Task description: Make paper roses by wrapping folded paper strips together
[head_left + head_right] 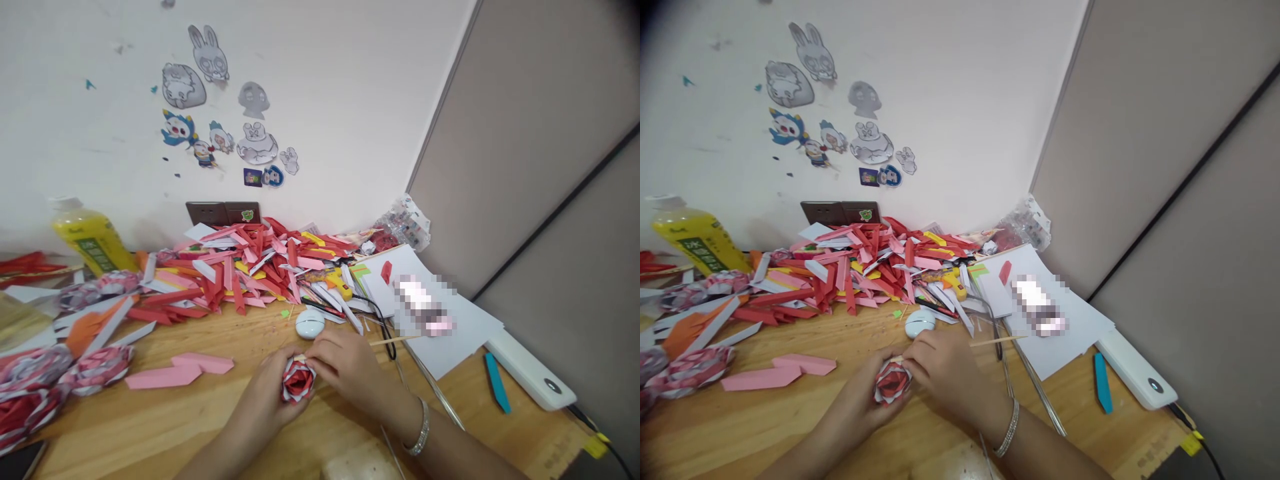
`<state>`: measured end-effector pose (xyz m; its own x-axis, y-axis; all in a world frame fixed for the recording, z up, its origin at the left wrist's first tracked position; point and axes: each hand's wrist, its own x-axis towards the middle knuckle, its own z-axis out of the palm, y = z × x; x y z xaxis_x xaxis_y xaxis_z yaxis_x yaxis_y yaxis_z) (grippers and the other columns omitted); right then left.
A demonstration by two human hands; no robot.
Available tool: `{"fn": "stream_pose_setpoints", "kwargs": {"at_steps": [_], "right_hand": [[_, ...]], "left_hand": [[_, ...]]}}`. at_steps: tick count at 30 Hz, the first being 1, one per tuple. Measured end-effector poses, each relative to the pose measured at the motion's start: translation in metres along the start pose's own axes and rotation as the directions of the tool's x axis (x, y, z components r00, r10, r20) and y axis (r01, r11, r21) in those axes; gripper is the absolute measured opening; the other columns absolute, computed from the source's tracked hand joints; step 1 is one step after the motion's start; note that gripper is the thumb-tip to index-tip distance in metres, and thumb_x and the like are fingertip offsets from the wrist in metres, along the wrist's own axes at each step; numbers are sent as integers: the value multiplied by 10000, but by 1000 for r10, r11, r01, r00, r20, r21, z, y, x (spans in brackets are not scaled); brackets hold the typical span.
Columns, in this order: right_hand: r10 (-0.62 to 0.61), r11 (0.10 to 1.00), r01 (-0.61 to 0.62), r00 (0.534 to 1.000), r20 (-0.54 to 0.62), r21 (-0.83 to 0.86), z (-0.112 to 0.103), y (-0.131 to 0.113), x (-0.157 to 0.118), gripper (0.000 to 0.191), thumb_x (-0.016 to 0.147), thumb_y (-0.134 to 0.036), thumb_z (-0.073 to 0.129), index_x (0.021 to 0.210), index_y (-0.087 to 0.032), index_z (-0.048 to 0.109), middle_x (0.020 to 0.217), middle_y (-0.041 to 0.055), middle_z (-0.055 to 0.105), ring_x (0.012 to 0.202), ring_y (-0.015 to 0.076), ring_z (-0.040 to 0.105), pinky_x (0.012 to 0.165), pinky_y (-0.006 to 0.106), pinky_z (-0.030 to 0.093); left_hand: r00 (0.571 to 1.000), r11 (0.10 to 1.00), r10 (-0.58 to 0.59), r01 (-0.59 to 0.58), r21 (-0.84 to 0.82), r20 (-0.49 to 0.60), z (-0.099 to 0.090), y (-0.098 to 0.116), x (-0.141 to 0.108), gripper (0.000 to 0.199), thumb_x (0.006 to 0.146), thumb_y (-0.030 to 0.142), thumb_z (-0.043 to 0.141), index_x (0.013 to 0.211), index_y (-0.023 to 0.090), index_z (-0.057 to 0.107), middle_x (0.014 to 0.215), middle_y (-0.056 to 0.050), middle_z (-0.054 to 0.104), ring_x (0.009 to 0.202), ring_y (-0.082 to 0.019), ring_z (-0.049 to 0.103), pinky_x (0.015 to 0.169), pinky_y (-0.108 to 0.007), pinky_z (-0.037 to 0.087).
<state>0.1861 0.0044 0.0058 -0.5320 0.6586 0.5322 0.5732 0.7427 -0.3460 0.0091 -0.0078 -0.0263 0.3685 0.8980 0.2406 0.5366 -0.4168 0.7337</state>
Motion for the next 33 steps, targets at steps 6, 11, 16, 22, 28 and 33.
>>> {"fn": "stream_pose_setpoints", "kwargs": {"at_steps": [6, 11, 16, 22, 28, 33], "right_hand": [[-69, 996, 70, 997, 19, -55, -4, 3, 2, 223, 935, -285, 446, 847, -164, 612, 833, 46, 620, 779, 152, 550, 675, 263, 406], [-79, 980, 83, 996, 31, -181, -2, -1, 1, 260, 936, -244, 412, 781, -163, 605, 764, 47, 604, 714, 153, 528, 611, 273, 370], [-91, 972, 95, 995, 29, -213, -1, -2, 1, 270, 930, -226, 398, 762, -161, 598, 724, 42, 592, 681, 153, 519, 584, 278, 360], [-25, 999, 23, 998, -51, -43, -7, -1, 2, 190, 932, -219, 408, 926, -164, 591, 855, 65, 602, 788, 173, 545, 667, 292, 435], [-107, 933, 193, 954, -281, 303, -38, -26, -2, 186, 924, -174, 405, 1072, -226, 506, 882, 49, 583, 822, 168, 552, 720, 314, 468], [92, 777, 251, 862, -499, 578, -50, -47, 2, 120, 936, -189, 397, 996, -250, 481, 844, 26, 550, 766, 160, 536, 708, 343, 465]], "left_hand": [[1000, 1000, 0, -1, 27, 27, 1, -1, -1, 351, 724, 262, 600, 1051, 182, 504, 1011, -108, 657, 913, -270, 630, 781, -377, 507], [1000, 1000, -3, 2, 29, 30, 3, -4, -2, 357, 724, 254, 609, 1054, 178, 496, 1015, -115, 652, 927, -272, 628, 801, -385, 504], [1000, 999, 8, -8, 36, 9, 3, -5, -2, 371, 713, 249, 628, 1058, 191, 502, 994, -93, 655, 903, -261, 630, 782, -373, 508], [997, 997, -58, 56, -49, -44, 1, -3, 0, 362, 713, 231, 611, 1053, 191, 494, 984, -82, 660, 884, -246, 637, 777, -363, 512], [997, 973, 30, -11, -229, 78, 4, 0, -1, 446, 670, 190, 658, 1093, 206, 521, 1189, -117, 603, 1098, -268, 561, 934, -392, 439], [966, 948, 154, -85, -307, 209, 5, 11, -7, 563, 538, 213, 794, 1060, 244, 587, 1447, -95, 349, 1317, -314, 318, 1039, -398, 323]]}}
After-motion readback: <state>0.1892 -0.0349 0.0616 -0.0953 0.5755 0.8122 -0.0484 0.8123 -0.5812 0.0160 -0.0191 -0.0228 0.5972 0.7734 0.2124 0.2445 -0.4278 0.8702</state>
